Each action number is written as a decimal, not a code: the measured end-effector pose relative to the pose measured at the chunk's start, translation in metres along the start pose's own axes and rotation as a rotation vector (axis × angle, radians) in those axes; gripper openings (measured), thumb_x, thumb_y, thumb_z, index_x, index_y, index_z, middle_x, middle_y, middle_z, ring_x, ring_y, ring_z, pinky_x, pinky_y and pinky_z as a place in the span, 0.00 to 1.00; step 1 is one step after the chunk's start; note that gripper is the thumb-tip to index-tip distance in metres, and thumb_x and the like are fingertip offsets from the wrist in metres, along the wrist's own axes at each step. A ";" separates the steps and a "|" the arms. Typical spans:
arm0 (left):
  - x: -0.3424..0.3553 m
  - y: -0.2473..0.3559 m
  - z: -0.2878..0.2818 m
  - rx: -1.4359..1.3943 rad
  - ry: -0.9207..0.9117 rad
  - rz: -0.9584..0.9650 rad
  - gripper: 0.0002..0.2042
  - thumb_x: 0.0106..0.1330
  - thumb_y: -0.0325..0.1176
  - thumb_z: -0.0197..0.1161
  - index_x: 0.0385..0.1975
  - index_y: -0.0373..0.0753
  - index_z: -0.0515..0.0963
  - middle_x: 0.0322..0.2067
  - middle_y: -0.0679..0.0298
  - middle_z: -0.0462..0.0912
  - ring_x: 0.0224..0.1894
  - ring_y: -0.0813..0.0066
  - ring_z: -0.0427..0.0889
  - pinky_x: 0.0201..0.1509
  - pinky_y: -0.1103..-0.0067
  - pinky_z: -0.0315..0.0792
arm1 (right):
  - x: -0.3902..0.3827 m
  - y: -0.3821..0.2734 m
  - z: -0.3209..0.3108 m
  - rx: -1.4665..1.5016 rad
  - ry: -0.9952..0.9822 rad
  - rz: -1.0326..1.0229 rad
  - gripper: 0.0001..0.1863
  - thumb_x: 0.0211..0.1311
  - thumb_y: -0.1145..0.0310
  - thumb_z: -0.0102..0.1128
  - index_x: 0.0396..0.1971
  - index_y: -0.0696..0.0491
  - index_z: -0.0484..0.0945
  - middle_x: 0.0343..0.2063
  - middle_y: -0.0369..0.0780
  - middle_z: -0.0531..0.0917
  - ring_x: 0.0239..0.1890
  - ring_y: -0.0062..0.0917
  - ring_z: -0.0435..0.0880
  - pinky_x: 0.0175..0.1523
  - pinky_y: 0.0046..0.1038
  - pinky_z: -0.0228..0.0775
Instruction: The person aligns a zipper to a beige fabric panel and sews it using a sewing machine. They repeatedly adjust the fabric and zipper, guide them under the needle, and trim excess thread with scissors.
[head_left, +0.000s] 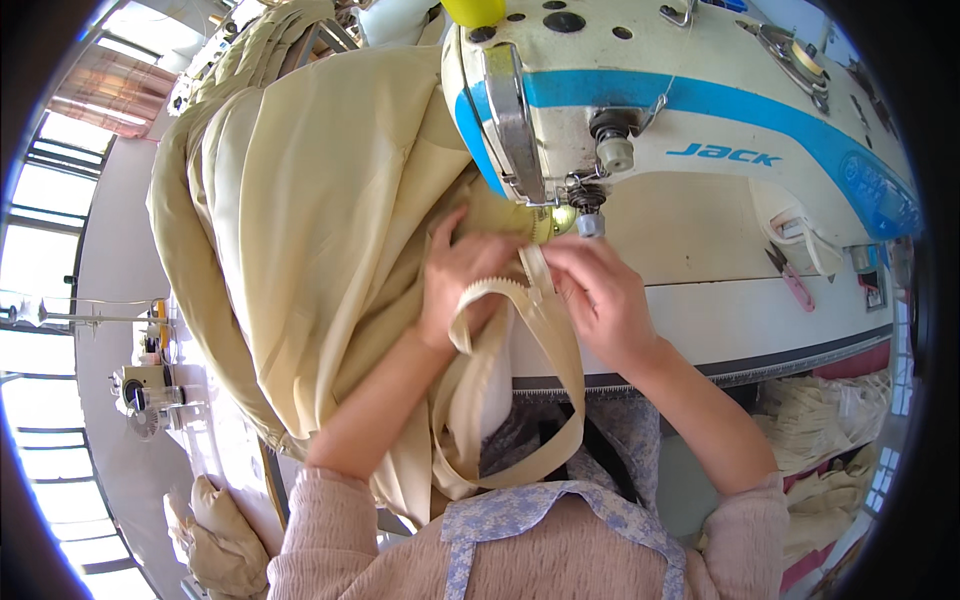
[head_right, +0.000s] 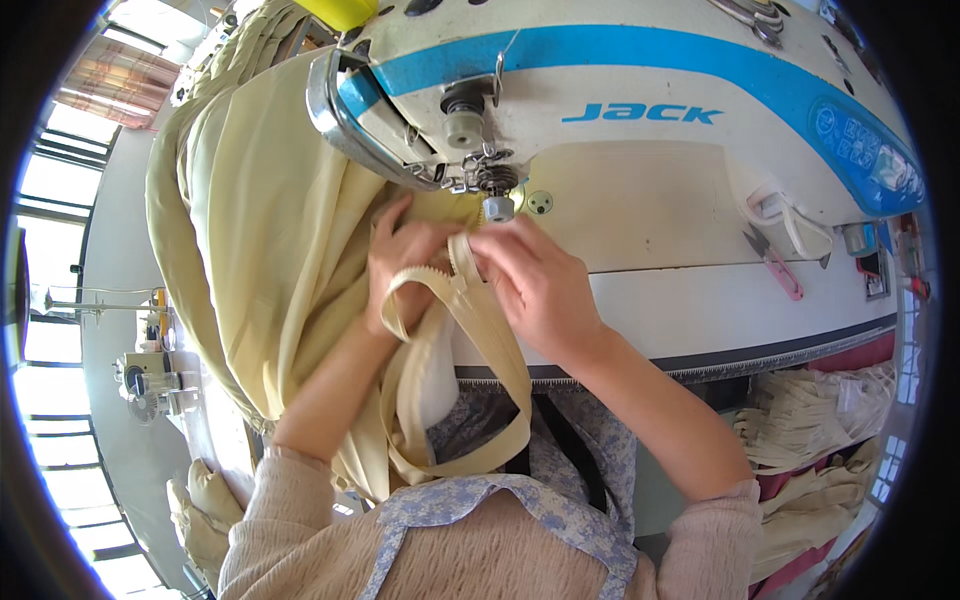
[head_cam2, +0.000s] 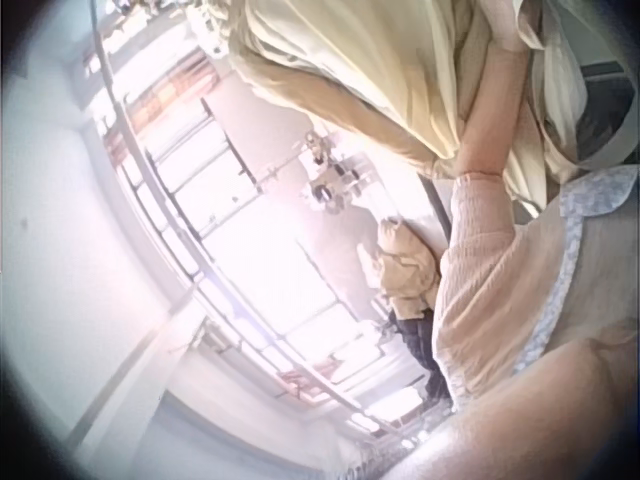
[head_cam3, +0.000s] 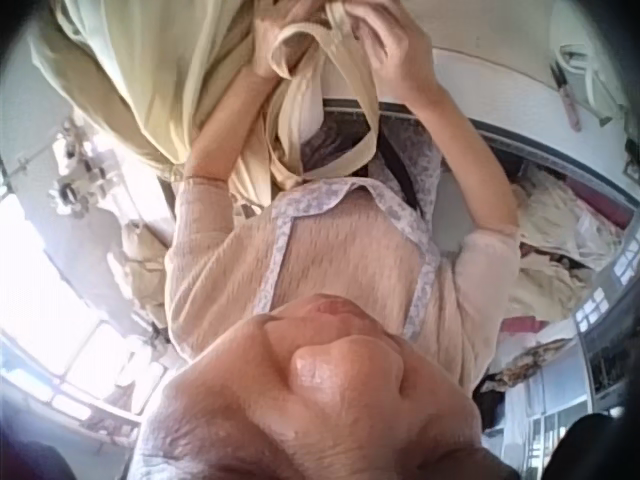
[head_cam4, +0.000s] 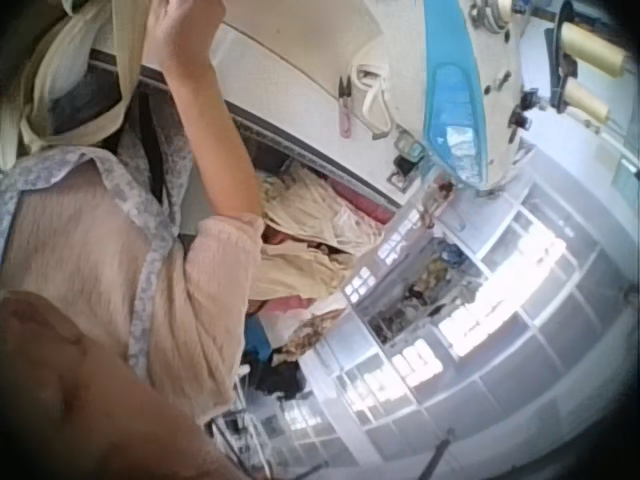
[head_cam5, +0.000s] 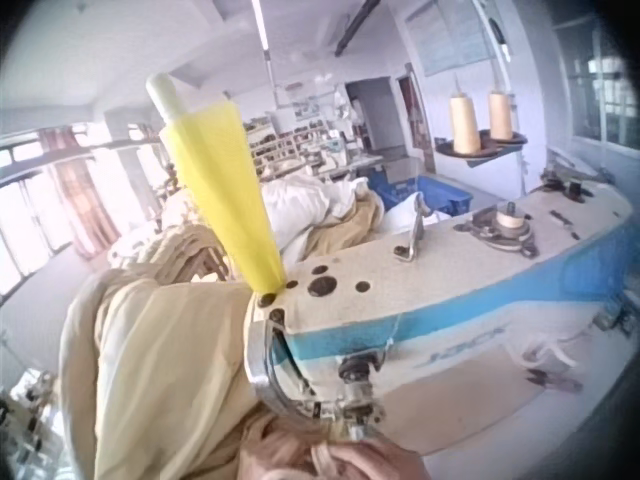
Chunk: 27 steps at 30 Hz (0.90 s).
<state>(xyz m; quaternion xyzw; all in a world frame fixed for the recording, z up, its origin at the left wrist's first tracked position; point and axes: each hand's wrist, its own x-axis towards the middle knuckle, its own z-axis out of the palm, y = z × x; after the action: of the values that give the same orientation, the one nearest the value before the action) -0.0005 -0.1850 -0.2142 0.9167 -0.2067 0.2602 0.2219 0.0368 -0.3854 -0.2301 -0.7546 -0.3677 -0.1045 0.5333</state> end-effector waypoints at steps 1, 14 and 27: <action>0.005 -0.020 -0.001 -0.020 -0.019 -0.046 0.17 0.52 0.29 0.69 0.44 0.39 0.81 0.36 0.59 0.86 0.42 0.54 0.85 0.63 0.55 0.68 | -0.002 -0.001 0.000 0.055 0.036 0.119 0.07 0.57 0.78 0.64 0.35 0.54 0.82 0.34 0.36 0.80 0.31 0.32 0.82 0.32 0.32 0.75; 0.007 -0.019 -0.009 -0.357 -0.013 -0.221 0.12 0.60 0.36 0.65 0.41 0.39 0.82 0.36 0.60 0.83 0.43 0.59 0.76 0.57 0.68 0.66 | 0.009 0.013 0.001 -0.303 -0.134 -0.214 0.15 0.56 0.73 0.67 0.45 0.44 0.84 0.26 0.32 0.79 0.28 0.25 0.80 0.39 0.29 0.68; 0.005 0.006 -0.012 -0.229 -0.095 -0.018 0.14 0.53 0.33 0.66 0.39 0.34 0.81 0.39 0.57 0.85 0.42 0.53 0.81 0.47 0.66 0.74 | 0.005 0.016 0.004 -0.603 -0.158 -0.036 0.15 0.53 0.72 0.67 0.43 0.51 0.82 0.27 0.33 0.80 0.30 0.27 0.80 0.40 0.31 0.65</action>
<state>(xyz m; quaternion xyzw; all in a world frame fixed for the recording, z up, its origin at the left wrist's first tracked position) -0.0042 -0.1847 -0.2005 0.8985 -0.2369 0.1892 0.3174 0.0500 -0.3820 -0.2404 -0.8779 -0.3738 -0.1594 0.2534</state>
